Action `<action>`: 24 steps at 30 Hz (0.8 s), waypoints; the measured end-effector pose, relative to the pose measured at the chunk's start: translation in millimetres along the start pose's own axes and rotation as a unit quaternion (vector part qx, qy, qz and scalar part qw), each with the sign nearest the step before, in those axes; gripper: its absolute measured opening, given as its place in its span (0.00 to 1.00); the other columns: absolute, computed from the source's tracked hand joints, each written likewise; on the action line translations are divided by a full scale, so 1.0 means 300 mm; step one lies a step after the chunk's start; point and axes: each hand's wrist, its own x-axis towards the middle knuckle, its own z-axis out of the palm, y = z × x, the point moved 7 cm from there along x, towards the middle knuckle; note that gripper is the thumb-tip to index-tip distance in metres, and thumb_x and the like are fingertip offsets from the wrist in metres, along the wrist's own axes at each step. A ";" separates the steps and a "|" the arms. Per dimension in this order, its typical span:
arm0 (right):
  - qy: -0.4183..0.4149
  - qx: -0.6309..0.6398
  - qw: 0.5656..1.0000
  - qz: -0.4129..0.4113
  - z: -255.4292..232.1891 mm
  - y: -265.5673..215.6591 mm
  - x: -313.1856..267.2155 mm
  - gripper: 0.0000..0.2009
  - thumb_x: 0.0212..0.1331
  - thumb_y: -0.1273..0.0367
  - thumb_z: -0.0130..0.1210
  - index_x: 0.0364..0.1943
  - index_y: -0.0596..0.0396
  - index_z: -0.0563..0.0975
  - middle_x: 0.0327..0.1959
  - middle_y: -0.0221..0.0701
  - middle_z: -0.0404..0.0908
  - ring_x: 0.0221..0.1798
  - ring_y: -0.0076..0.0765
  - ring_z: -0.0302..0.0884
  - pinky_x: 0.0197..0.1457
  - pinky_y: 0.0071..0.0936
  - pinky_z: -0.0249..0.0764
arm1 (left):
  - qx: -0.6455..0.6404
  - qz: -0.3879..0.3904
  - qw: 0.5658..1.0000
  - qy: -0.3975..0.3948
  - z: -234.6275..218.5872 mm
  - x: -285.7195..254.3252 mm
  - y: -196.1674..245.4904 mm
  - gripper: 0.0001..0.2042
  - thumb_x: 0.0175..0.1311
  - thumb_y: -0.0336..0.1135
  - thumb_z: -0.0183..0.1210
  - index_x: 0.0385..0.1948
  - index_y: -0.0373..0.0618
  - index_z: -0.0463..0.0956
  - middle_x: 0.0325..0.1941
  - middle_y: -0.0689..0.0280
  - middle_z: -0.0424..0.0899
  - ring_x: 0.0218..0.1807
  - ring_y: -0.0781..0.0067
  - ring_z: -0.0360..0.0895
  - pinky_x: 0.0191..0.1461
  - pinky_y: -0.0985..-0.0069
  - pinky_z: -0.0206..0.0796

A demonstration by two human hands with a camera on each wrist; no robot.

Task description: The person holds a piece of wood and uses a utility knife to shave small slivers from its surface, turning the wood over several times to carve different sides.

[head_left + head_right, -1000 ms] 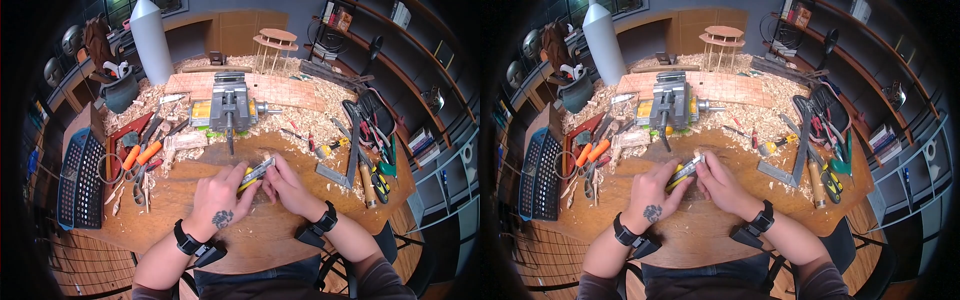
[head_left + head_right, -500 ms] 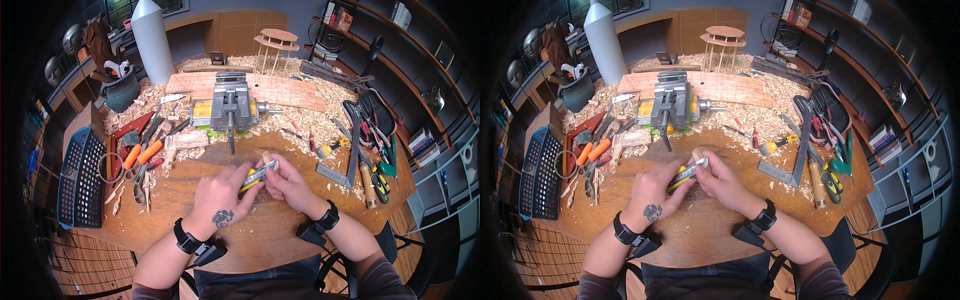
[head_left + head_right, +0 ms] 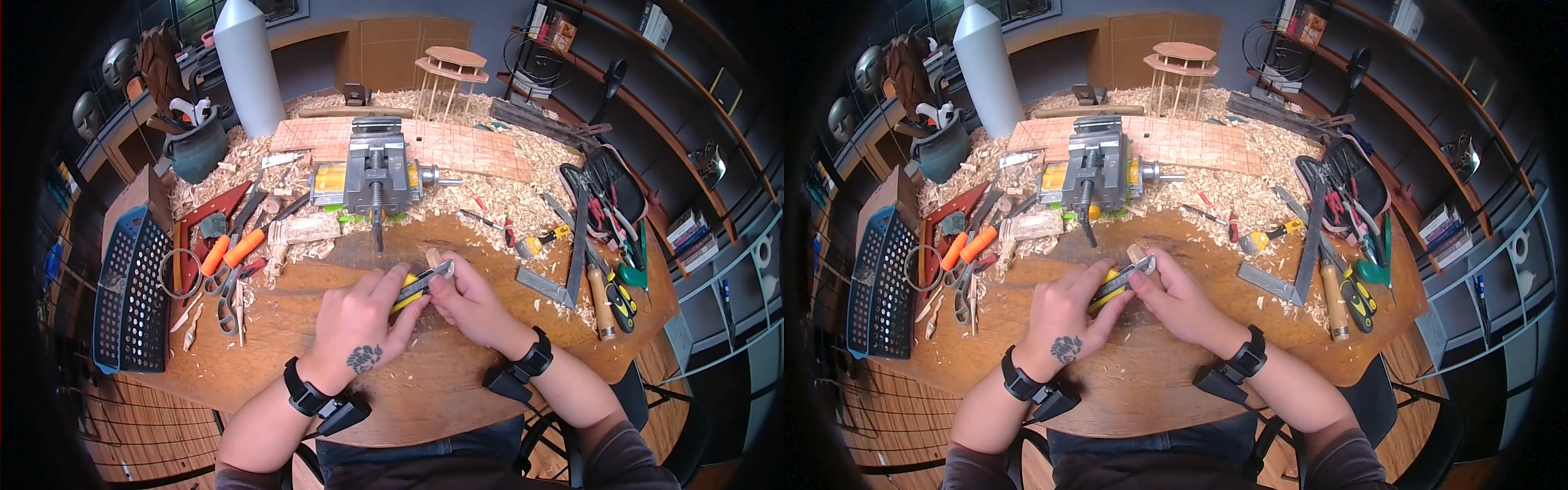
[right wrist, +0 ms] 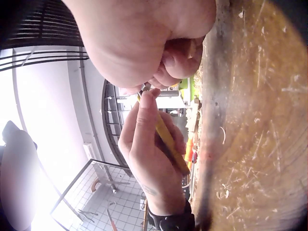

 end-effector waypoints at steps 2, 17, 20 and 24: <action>0.001 -0.017 1.000 0.008 -0.008 0.004 0.000 0.14 0.81 0.60 0.51 0.56 0.54 0.71 0.33 0.20 0.73 0.32 0.12 0.67 0.33 0.16 0.65 | 0.003 0.001 1.000 0.002 0.000 -0.001 0.001 0.19 0.62 0.41 0.71 0.50 0.40 0.83 0.34 0.54 0.86 0.32 0.50 0.86 0.34 0.62 0.78; 0.058 -0.088 0.994 -0.041 -0.020 -0.009 0.004 0.18 0.78 0.60 0.55 0.58 0.61 0.77 0.50 0.29 0.83 0.54 0.21 0.76 0.60 0.25 0.73 | 0.015 -0.003 1.000 0.027 -0.006 -0.004 0.012 0.19 0.61 0.39 0.72 0.49 0.39 0.82 0.32 0.55 0.85 0.30 0.50 0.85 0.31 0.62 0.76; 0.053 -0.074 0.995 -0.032 -0.015 -0.017 0.001 0.18 0.78 0.59 0.55 0.57 0.61 0.77 0.51 0.28 0.83 0.54 0.20 0.75 0.60 0.24 0.73 | 0.013 -0.005 0.999 0.030 -0.005 -0.005 0.011 0.19 0.61 0.38 0.72 0.50 0.38 0.82 0.32 0.54 0.85 0.30 0.50 0.85 0.32 0.62 0.76; 0.048 -0.064 0.997 -0.022 -0.008 -0.021 -0.002 0.18 0.78 0.58 0.55 0.56 0.60 0.77 0.47 0.25 0.83 0.51 0.17 0.75 0.57 0.22 0.73 | 0.024 0.015 0.999 0.041 -0.006 -0.003 0.013 0.19 0.63 0.39 0.69 0.50 0.35 0.81 0.32 0.54 0.85 0.28 0.51 0.85 0.28 0.62 0.76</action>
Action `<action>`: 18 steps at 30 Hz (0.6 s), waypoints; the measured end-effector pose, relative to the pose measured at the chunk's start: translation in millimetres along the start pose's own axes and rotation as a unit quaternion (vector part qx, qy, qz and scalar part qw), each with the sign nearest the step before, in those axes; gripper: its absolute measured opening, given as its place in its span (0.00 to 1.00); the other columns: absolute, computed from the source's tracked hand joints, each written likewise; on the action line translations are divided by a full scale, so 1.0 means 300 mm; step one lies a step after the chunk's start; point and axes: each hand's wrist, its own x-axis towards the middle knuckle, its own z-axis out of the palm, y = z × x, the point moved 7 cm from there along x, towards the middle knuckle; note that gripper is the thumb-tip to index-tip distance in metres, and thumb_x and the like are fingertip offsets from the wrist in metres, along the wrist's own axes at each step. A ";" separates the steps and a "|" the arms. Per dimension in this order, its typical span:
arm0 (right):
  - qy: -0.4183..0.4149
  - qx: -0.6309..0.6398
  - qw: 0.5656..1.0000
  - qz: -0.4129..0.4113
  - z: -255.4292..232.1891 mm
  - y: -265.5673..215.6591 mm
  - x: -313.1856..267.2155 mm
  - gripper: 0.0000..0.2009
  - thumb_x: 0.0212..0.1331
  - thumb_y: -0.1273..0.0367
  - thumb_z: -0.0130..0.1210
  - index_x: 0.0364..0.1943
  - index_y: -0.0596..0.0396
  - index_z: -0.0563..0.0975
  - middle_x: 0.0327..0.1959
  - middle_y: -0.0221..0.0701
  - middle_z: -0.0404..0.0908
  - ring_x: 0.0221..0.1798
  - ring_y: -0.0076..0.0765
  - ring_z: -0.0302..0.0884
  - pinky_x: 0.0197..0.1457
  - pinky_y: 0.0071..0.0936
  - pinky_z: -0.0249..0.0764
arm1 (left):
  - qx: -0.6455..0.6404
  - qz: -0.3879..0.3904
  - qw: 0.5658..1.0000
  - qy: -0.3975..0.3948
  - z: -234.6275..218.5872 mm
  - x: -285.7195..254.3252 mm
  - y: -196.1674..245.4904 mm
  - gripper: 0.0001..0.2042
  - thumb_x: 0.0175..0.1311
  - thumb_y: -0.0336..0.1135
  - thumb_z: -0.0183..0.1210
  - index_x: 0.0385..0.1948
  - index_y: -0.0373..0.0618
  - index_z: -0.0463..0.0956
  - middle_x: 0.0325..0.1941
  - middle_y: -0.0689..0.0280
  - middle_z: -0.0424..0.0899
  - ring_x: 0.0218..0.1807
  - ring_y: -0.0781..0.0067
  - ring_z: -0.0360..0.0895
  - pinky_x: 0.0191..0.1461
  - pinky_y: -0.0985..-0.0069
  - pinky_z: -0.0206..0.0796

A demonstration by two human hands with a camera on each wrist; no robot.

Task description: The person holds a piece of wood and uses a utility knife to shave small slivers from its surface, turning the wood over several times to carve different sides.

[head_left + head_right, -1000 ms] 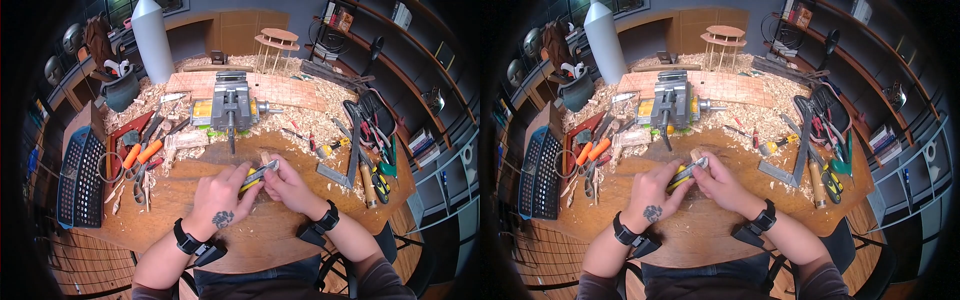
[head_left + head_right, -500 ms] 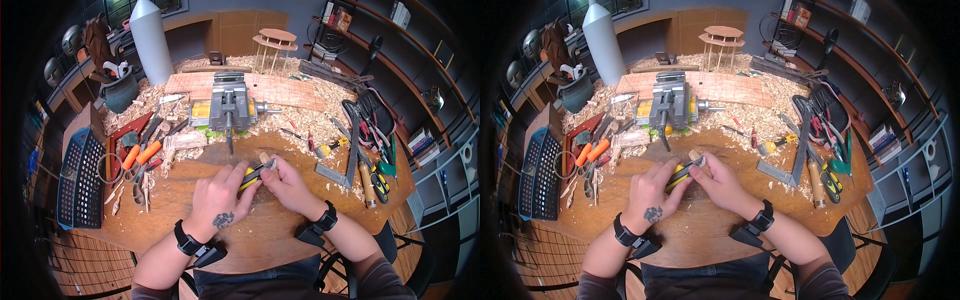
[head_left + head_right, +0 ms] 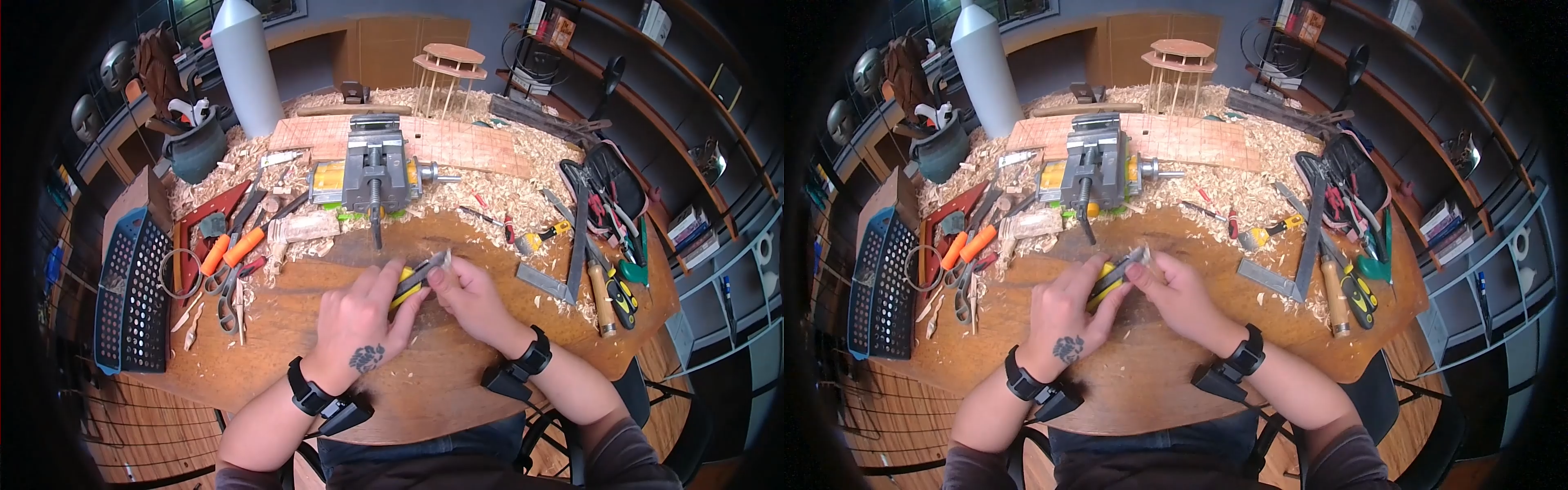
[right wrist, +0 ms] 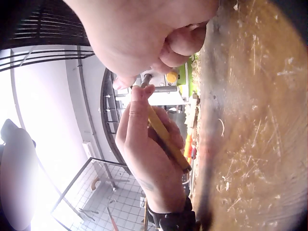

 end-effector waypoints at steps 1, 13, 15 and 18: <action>0.002 -0.009 1.000 0.003 -0.003 0.001 0.001 0.18 0.79 0.57 0.54 0.55 0.59 0.78 0.42 0.23 0.82 0.47 0.16 0.74 0.51 0.21 0.73 | 0.001 0.000 1.000 -0.001 0.004 -0.002 -0.003 0.19 0.63 0.39 0.69 0.50 0.35 0.81 0.32 0.54 0.85 0.28 0.51 0.85 0.28 0.62 0.76; -0.094 0.189 0.975 0.071 0.041 0.024 -0.014 0.13 0.82 0.54 0.45 0.56 0.46 0.68 0.30 0.17 0.64 0.27 0.12 0.55 0.28 0.15 0.52 | -0.038 -0.045 0.997 -0.052 0.020 -0.003 -0.017 0.19 0.63 0.40 0.70 0.50 0.39 0.82 0.35 0.51 0.88 0.34 0.48 0.87 0.37 0.61 0.79; -0.095 0.184 0.976 0.071 0.040 0.029 -0.015 0.13 0.82 0.54 0.45 0.57 0.45 0.68 0.31 0.18 0.65 0.27 0.12 0.55 0.28 0.15 0.52 | -0.044 -0.038 0.997 -0.053 0.024 -0.004 -0.018 0.19 0.63 0.41 0.70 0.50 0.40 0.83 0.34 0.52 0.88 0.33 0.49 0.87 0.37 0.61 0.79; -0.101 0.182 0.976 0.068 0.039 0.031 -0.016 0.13 0.82 0.54 0.45 0.56 0.46 0.68 0.30 0.17 0.65 0.27 0.12 0.56 0.28 0.15 0.53 | -0.046 -0.033 0.997 -0.044 0.019 -0.003 -0.015 0.19 0.63 0.41 0.70 0.50 0.40 0.83 0.33 0.52 0.87 0.33 0.50 0.87 0.36 0.62 0.79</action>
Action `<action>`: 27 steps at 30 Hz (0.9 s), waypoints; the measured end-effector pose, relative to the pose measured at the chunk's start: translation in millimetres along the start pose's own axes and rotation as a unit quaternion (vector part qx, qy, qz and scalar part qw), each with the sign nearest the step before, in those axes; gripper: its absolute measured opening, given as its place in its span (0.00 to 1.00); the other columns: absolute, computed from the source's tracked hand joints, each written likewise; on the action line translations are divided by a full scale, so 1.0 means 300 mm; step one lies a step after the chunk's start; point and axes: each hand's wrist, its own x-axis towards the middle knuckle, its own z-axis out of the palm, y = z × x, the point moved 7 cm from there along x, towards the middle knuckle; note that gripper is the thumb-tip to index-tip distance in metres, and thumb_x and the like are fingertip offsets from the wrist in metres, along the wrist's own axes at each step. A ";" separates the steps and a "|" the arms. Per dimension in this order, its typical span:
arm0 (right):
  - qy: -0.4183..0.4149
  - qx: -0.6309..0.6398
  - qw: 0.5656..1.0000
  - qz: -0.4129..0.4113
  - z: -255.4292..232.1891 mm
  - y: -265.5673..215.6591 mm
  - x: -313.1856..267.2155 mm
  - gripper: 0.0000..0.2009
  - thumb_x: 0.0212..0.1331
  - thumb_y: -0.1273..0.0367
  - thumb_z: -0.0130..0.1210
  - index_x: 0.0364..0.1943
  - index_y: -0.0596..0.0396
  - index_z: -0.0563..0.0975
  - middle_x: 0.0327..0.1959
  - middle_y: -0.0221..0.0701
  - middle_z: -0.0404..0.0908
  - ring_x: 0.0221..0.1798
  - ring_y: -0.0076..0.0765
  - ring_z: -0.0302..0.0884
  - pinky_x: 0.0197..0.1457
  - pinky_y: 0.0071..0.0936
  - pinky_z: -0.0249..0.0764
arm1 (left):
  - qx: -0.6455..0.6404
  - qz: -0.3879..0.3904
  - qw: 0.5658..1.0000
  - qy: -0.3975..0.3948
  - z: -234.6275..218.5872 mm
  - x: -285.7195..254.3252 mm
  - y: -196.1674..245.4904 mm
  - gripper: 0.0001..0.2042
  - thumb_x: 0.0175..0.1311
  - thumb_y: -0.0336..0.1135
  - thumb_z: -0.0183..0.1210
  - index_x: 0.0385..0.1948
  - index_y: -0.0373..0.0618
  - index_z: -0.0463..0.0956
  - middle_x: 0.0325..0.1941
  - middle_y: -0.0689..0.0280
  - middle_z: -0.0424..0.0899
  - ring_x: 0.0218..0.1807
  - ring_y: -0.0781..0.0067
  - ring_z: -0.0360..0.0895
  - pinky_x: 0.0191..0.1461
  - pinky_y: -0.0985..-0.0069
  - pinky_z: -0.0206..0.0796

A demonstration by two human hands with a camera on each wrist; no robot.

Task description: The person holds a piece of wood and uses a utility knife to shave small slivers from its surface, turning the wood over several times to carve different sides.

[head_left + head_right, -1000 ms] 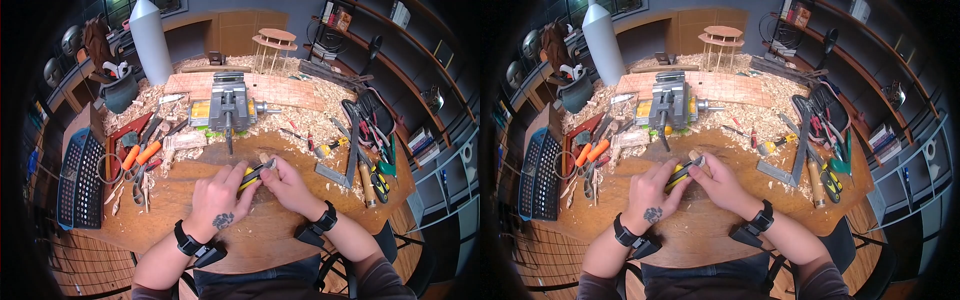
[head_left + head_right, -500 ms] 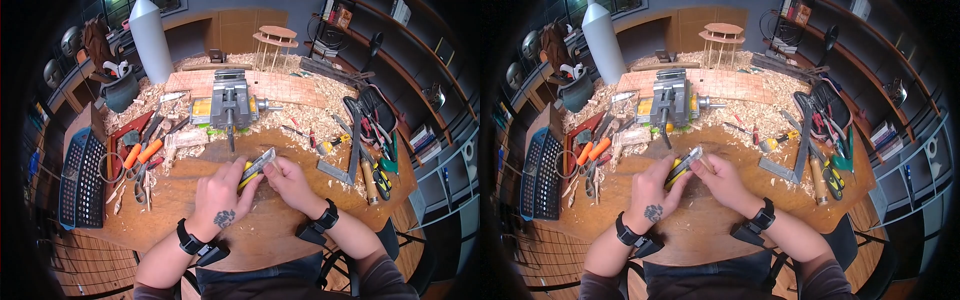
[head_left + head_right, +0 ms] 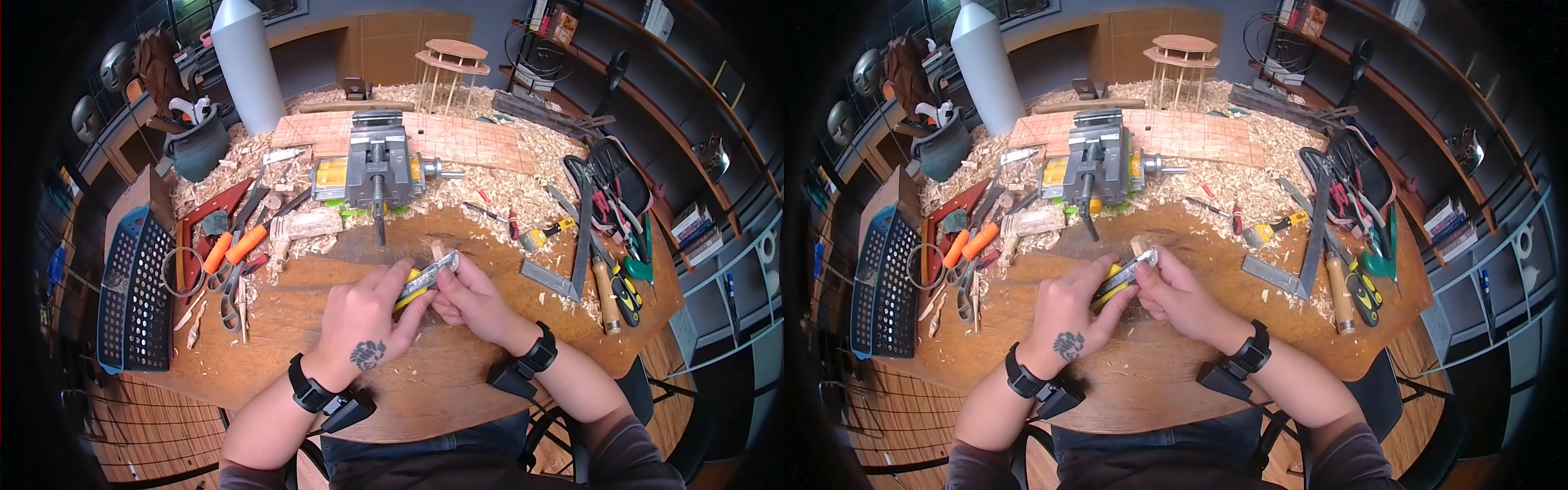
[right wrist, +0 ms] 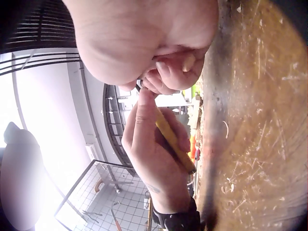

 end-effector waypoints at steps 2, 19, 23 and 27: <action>0.000 -0.033 0.999 -0.001 -0.006 -0.003 0.000 0.14 0.82 0.54 0.45 0.55 0.47 0.69 0.30 0.17 0.66 0.27 0.12 0.58 0.28 0.15 0.55 | 0.004 0.002 1.000 0.002 -0.002 -0.001 0.003 0.19 0.63 0.41 0.71 0.50 0.40 0.83 0.33 0.52 0.87 0.32 0.50 0.87 0.35 0.62 0.79; 0.058 -0.113 0.991 -0.034 -0.015 -0.026 0.006 0.20 0.79 0.50 0.50 0.43 0.53 0.75 0.23 0.16 0.67 0.25 0.12 0.60 0.28 0.17 0.59 | 0.031 0.014 0.999 0.025 -0.010 -0.005 0.016 0.19 0.62 0.39 0.70 0.51 0.39 0.82 0.32 0.54 0.85 0.30 0.48 0.85 0.32 0.61 0.77; 0.069 -0.149 0.986 -0.017 -0.032 -0.018 0.003 0.21 0.78 0.48 0.51 0.42 0.53 0.75 0.22 0.16 0.66 0.24 0.13 0.60 0.27 0.17 0.58 | 0.010 -0.009 1.000 0.027 -0.003 -0.008 0.005 0.18 0.63 0.38 0.70 0.51 0.38 0.82 0.35 0.52 0.86 0.32 0.47 0.86 0.34 0.60 0.78; 0.062 -0.167 0.984 -0.028 -0.020 -0.017 0.003 0.21 0.78 0.48 0.51 0.42 0.53 0.76 0.22 0.16 0.67 0.24 0.13 0.60 0.27 0.17 0.58 | 0.023 0.025 0.998 0.058 -0.024 -0.002 0.017 0.19 0.63 0.38 0.68 0.50 0.34 0.81 0.31 0.52 0.85 0.28 0.49 0.85 0.28 0.60 0.76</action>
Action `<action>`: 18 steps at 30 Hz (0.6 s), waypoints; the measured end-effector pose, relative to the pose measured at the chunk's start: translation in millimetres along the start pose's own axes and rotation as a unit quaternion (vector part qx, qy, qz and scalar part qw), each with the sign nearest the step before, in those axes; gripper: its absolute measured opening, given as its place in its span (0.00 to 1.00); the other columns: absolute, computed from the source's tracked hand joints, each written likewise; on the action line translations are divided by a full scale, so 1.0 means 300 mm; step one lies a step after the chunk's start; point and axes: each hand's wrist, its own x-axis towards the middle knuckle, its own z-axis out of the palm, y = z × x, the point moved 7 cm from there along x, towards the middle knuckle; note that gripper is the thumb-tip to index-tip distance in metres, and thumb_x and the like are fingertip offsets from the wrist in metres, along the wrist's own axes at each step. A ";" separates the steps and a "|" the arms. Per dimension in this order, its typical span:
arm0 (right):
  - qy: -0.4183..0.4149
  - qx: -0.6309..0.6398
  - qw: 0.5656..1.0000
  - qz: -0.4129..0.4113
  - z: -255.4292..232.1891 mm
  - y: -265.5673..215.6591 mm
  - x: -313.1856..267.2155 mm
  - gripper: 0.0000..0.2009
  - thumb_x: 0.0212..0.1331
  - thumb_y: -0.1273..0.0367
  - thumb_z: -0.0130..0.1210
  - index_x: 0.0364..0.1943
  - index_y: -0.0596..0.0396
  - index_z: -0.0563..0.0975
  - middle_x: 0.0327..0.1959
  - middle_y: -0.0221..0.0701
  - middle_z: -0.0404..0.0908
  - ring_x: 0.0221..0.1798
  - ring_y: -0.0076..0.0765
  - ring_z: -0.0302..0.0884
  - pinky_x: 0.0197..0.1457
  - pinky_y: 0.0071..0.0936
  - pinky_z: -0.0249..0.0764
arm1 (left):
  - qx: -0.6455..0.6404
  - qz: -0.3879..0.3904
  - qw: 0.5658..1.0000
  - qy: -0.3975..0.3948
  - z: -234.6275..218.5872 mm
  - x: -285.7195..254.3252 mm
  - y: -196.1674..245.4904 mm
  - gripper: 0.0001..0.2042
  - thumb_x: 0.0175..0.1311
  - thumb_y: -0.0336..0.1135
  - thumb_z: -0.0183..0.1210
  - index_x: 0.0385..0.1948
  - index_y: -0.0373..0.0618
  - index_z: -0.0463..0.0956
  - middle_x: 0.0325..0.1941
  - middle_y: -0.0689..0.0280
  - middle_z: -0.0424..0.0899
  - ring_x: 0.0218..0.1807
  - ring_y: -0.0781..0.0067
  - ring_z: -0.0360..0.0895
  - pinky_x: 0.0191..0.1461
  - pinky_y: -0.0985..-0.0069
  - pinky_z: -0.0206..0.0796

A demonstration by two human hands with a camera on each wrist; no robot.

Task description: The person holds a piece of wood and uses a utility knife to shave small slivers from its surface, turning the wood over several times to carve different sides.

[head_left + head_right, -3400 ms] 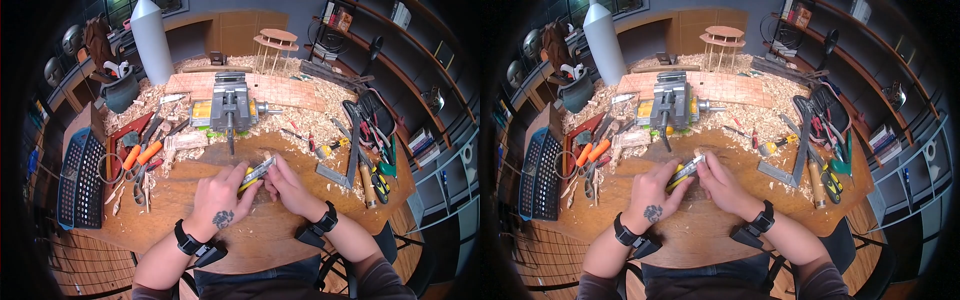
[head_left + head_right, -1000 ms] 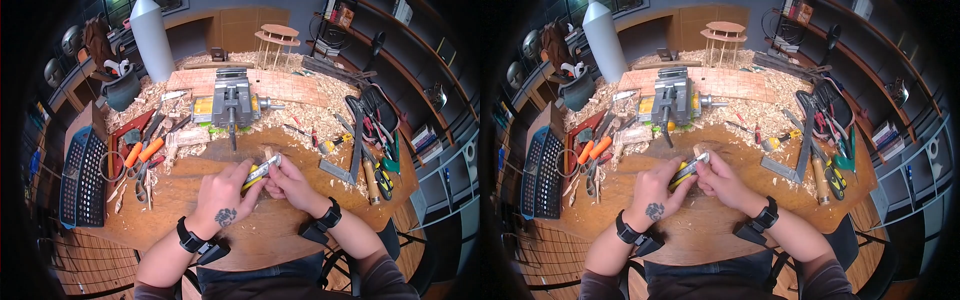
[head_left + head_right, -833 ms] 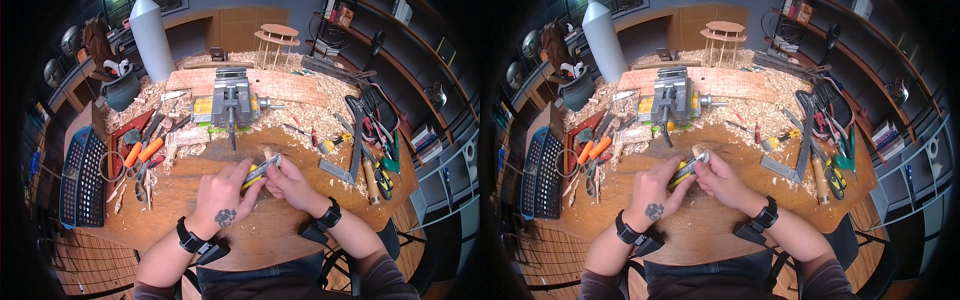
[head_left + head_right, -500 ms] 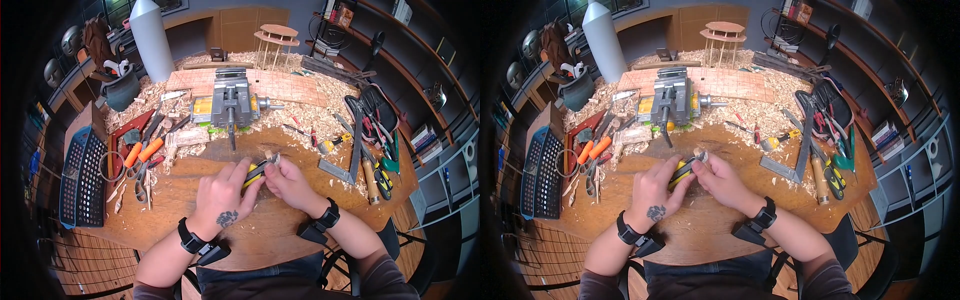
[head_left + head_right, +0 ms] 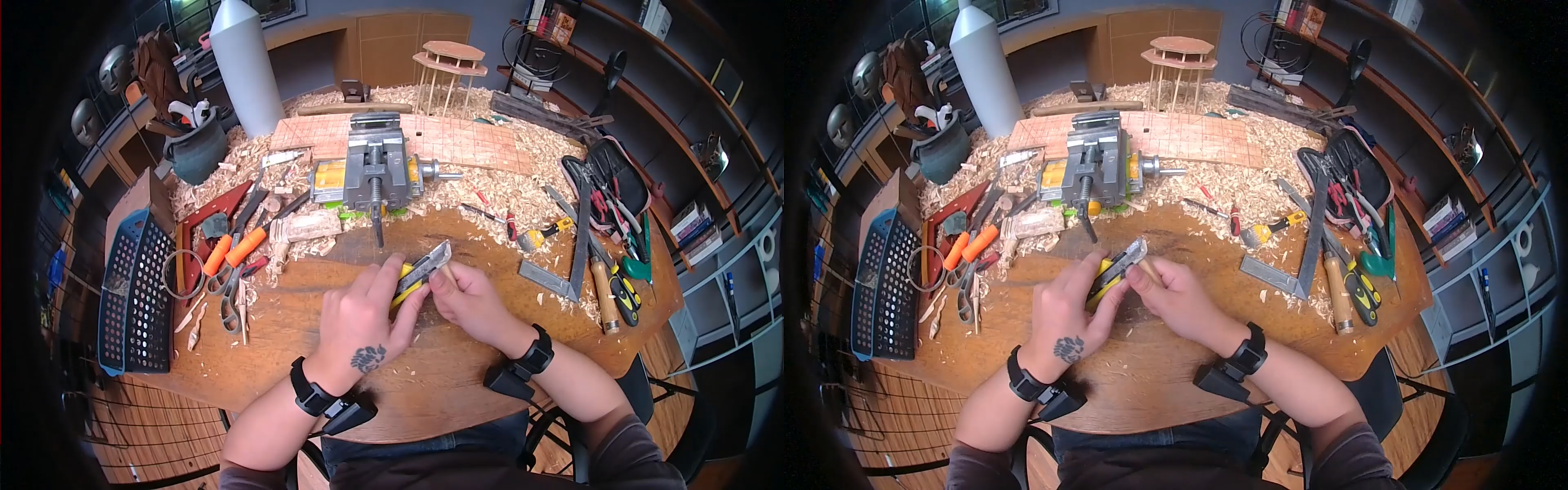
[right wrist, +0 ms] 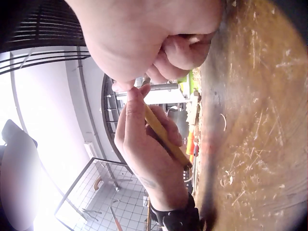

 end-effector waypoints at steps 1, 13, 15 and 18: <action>-0.014 0.026 1.000 0.000 0.007 -0.002 0.000 0.20 0.78 0.49 0.50 0.44 0.52 0.75 0.24 0.17 0.68 0.25 0.13 0.61 0.28 0.17 0.58 | 0.000 0.000 1.000 0.001 -0.004 0.002 0.003 0.19 0.63 0.38 0.68 0.50 0.34 0.81 0.31 0.52 0.85 0.28 0.49 0.85 0.28 0.60 0.76; -0.042 0.089 0.995 -0.028 0.006 -0.003 0.007 0.14 0.84 0.56 0.43 0.57 0.49 0.69 0.35 0.20 0.68 0.33 0.15 0.61 0.36 0.17 0.62 | 0.015 -0.034 0.997 -0.072 0.016 0.002 -0.025 0.19 0.62 0.42 0.71 0.50 0.40 0.83 0.35 0.51 0.87 0.33 0.47 0.86 0.35 0.60 0.78; -0.058 0.098 0.993 -0.040 0.013 -0.008 0.006 0.14 0.84 0.57 0.42 0.58 0.49 0.69 0.35 0.21 0.68 0.34 0.15 0.62 0.37 0.17 0.63 | 0.008 -0.027 0.996 -0.084 0.019 0.002 -0.025 0.20 0.61 0.43 0.71 0.50 0.41 0.83 0.33 0.51 0.87 0.32 0.47 0.86 0.34 0.59 0.78; -0.053 0.123 0.990 -0.033 0.019 -0.009 0.005 0.12 0.84 0.59 0.43 0.57 0.50 0.69 0.36 0.21 0.68 0.34 0.14 0.61 0.36 0.16 0.62 | 0.007 -0.021 0.997 -0.079 0.017 0.005 -0.023 0.19 0.61 0.42 0.71 0.50 0.41 0.83 0.32 0.51 0.87 0.31 0.47 0.86 0.34 0.59 0.78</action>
